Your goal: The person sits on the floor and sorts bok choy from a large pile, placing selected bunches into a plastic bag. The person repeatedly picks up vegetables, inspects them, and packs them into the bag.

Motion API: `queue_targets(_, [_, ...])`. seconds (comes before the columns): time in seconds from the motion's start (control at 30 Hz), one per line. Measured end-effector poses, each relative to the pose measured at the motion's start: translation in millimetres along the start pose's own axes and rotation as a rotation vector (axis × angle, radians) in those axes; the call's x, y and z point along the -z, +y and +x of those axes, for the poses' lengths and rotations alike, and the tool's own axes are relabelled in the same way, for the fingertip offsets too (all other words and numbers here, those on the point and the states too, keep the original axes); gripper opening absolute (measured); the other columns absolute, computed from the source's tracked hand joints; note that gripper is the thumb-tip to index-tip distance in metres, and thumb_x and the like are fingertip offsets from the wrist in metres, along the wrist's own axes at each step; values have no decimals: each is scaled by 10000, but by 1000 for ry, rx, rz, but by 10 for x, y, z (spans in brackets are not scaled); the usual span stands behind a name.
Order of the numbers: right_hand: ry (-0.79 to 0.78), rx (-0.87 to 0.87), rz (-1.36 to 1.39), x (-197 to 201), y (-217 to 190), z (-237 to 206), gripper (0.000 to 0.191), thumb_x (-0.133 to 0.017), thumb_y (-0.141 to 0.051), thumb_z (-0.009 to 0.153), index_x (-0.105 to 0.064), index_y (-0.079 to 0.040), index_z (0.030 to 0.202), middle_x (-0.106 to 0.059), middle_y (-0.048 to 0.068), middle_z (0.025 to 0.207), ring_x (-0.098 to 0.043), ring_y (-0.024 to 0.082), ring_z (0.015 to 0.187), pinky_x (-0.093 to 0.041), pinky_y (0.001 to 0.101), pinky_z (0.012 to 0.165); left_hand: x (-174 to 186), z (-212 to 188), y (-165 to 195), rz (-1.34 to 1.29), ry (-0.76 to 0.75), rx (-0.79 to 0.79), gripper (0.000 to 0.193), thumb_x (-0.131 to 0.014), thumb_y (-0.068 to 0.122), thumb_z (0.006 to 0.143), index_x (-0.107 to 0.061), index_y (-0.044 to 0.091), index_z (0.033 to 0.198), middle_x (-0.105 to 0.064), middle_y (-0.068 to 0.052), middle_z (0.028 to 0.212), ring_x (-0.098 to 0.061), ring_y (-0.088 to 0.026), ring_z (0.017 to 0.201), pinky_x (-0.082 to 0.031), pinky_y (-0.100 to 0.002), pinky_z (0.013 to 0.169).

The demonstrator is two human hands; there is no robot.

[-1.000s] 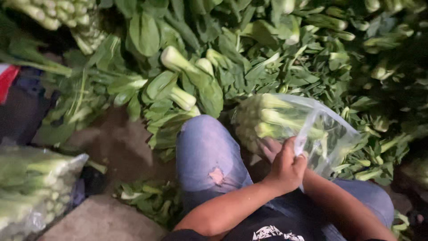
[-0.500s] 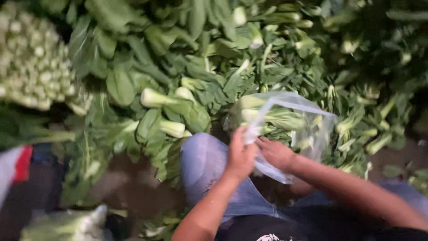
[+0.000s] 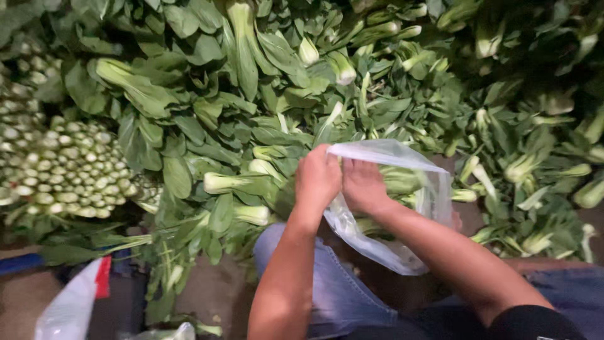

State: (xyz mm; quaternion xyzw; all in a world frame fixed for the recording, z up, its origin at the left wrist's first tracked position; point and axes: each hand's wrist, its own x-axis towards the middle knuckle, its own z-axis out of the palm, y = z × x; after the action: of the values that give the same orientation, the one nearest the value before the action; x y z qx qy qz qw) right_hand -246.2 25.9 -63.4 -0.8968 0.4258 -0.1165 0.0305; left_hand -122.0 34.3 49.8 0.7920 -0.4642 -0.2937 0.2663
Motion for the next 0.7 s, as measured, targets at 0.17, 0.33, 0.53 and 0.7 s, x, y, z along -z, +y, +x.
queue_targets(0.17, [-161,-132,491,-137,64,16,581,-590,-443,914,-556,-91,1375,-580,217,1355,-506,432,1260,-376,542,1090,-96,-153,-229,-288,52,37,301,-573,188,918,-715,54,1147,-753,-173,893,-747,-294,826,-574,-410,750])
queue_targets(0.33, [-170,-192,605,-260,279,-13,322,-660,-381,815,-708,-107,977,-700,169,1016,-634,399,990,-482,540,910,-337,-269,-299,-479,-78,-263,323,-535,98,927,-691,-3,1191,-762,-130,994,-720,-184,922,-574,-313,850])
queue_targets(0.53, [-375,-59,955,314,345,23,220,-608,-235,842,-703,-74,958,-687,210,914,-673,406,852,-521,519,813,-210,-108,-921,-207,25,-10,240,-601,78,980,-714,-10,1173,-723,-81,960,-633,-127,859,-519,-281,763])
queue_targets(0.7, [-446,258,1159,1469,1564,-245,484,-674,-430,908,-690,-112,1272,-730,151,1206,-680,321,1122,-531,430,951,-112,117,-1790,-317,-88,161,489,-669,95,919,-565,6,1388,-662,-154,844,-571,-225,658,-446,-381,530])
